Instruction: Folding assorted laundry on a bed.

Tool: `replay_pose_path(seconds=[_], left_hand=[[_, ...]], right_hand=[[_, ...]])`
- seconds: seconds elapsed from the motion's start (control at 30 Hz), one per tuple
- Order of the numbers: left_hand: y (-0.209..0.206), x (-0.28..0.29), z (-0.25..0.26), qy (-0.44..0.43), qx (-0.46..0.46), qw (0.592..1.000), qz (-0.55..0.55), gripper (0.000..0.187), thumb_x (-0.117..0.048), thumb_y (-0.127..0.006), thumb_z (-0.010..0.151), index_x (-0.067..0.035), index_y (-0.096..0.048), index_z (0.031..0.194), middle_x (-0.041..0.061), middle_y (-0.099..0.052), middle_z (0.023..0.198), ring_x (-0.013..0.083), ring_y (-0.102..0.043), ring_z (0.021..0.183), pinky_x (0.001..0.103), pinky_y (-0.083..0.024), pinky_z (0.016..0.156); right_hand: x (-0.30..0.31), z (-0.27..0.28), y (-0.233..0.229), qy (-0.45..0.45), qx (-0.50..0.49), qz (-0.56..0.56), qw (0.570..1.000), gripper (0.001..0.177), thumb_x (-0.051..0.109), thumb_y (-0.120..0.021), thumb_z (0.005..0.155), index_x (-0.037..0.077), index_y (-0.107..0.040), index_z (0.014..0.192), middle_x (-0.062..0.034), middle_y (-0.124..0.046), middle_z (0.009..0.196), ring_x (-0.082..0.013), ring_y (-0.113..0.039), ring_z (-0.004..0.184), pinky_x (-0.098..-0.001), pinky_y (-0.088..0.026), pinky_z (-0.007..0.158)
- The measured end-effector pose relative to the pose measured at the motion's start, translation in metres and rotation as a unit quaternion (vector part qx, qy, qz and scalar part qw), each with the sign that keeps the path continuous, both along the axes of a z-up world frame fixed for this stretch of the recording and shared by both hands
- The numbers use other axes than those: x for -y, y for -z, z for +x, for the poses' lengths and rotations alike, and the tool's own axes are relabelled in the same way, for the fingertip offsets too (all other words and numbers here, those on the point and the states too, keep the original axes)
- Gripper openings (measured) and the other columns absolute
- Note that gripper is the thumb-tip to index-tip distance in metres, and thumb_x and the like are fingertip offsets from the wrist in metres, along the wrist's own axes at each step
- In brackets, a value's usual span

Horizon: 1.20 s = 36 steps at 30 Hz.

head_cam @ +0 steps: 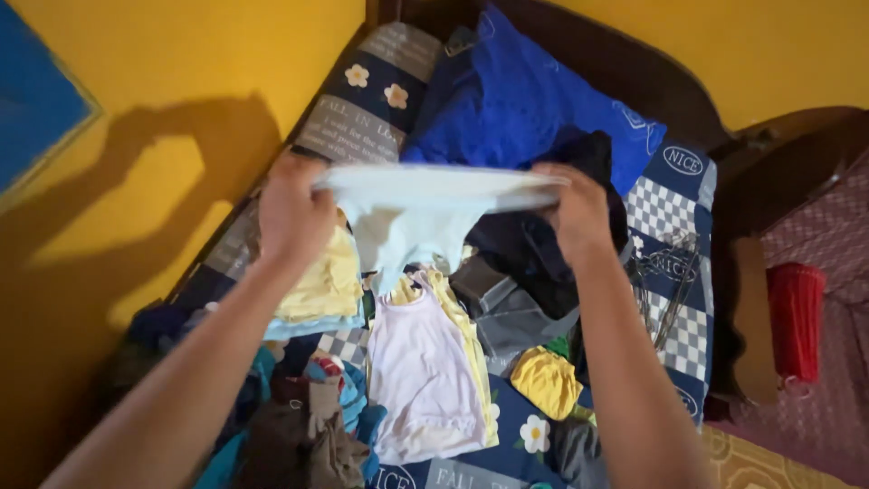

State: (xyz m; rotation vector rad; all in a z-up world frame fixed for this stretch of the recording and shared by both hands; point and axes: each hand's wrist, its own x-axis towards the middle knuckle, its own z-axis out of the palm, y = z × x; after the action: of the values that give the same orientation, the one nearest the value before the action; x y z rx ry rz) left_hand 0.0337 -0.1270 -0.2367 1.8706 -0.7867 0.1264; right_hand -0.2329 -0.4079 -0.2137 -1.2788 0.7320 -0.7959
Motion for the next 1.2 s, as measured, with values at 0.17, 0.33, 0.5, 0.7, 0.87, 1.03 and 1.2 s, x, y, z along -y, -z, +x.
replay_pose_path(seconds=[0.17,0.33,0.5,0.7,0.87,1.03,1.2], left_hand=[[0.127,-0.063,-0.089,0.118,0.177,0.948,0.236,0.031,-0.010,-0.067,0.068,0.000,-0.071,0.098,0.020,-0.064,0.103,0.0401,-0.060,0.100,0.048,-0.050,0.086],[0.232,-0.096,-0.177,0.285,0.074,0.808,0.510,0.033,-0.021,-0.065,0.077,-0.010,-0.071,0.108,0.018,-0.055,0.130,0.0370,-0.047,0.127,0.053,-0.040,0.102],[0.322,-0.077,-0.231,0.300,0.029,0.785,0.541,0.061,-0.026,-0.066,0.077,-0.002,-0.059,0.133,0.028,-0.039,0.152,0.0417,-0.031,0.143,0.053,-0.027,0.115],[0.390,-0.064,-0.230,0.225,0.116,0.827,0.502,0.069,-0.020,-0.064,0.080,-0.005,-0.047,0.145,0.018,-0.044,0.150,0.0352,-0.034,0.146,0.063,-0.024,0.115],[0.413,-0.077,-0.210,0.260,-0.132,0.875,0.385,0.049,-0.016,-0.059,0.086,-0.008,-0.061,0.134,0.015,-0.060,0.140,0.0337,-0.053,0.137,0.046,-0.041,0.119],[0.291,-0.110,-0.127,0.077,0.083,0.966,0.232,0.046,-0.018,-0.065,0.086,-0.001,-0.059,0.129,0.025,-0.056,0.138,0.0437,-0.050,0.130,0.055,-0.039,0.112],[0.232,-0.233,-0.036,-0.175,0.054,0.957,0.223,0.051,-0.018,-0.067,0.090,0.001,-0.056,0.137,0.024,-0.056,0.142,0.0446,-0.050,0.132,0.056,-0.036,0.116]], right_hand=[[-0.010,-0.100,0.183,-0.024,-0.243,-0.128,0.961,0.023,0.008,-0.057,0.093,0.000,-0.078,0.100,-0.0102,-0.076,0.091,-0.0166,-0.066,0.081,-0.0312,-0.053,0.075],[-0.088,-0.177,0.304,-0.198,-0.488,-0.151,0.837,0.030,0.026,-0.069,0.082,0.006,-0.076,0.104,-0.0139,-0.076,0.094,-0.0257,-0.071,0.087,-0.0372,-0.057,0.080],[-0.163,-0.141,0.335,-0.308,-0.627,-0.307,0.646,0.079,0.045,-0.082,0.077,0.014,-0.053,0.144,-0.0200,-0.047,0.144,-0.0407,-0.046,0.132,-0.0498,-0.039,0.108],[-0.201,-0.075,0.410,-0.264,-0.520,-0.435,0.686,0.075,0.040,-0.069,0.090,0.018,-0.040,0.155,-0.0173,-0.038,0.158,-0.0406,-0.038,0.143,-0.0544,-0.036,0.112],[-0.192,-0.057,0.405,-0.362,-0.608,-0.375,0.600,0.090,0.048,-0.075,0.080,0.025,-0.030,0.156,-0.0116,-0.039,0.156,-0.0396,-0.039,0.139,-0.0603,-0.038,0.104],[-0.199,0.024,0.356,-0.359,-0.550,-0.357,0.664,0.066,0.042,-0.069,0.090,0.022,-0.044,0.148,-0.0121,-0.051,0.145,-0.0368,-0.052,0.128,-0.0538,-0.045,0.103],[-0.306,0.140,0.308,-0.310,-0.233,-0.402,0.830,0.036,0.027,-0.067,0.094,0.006,-0.066,0.122,-0.0175,-0.068,0.118,-0.0364,-0.065,0.111,-0.0436,-0.052,0.097]])
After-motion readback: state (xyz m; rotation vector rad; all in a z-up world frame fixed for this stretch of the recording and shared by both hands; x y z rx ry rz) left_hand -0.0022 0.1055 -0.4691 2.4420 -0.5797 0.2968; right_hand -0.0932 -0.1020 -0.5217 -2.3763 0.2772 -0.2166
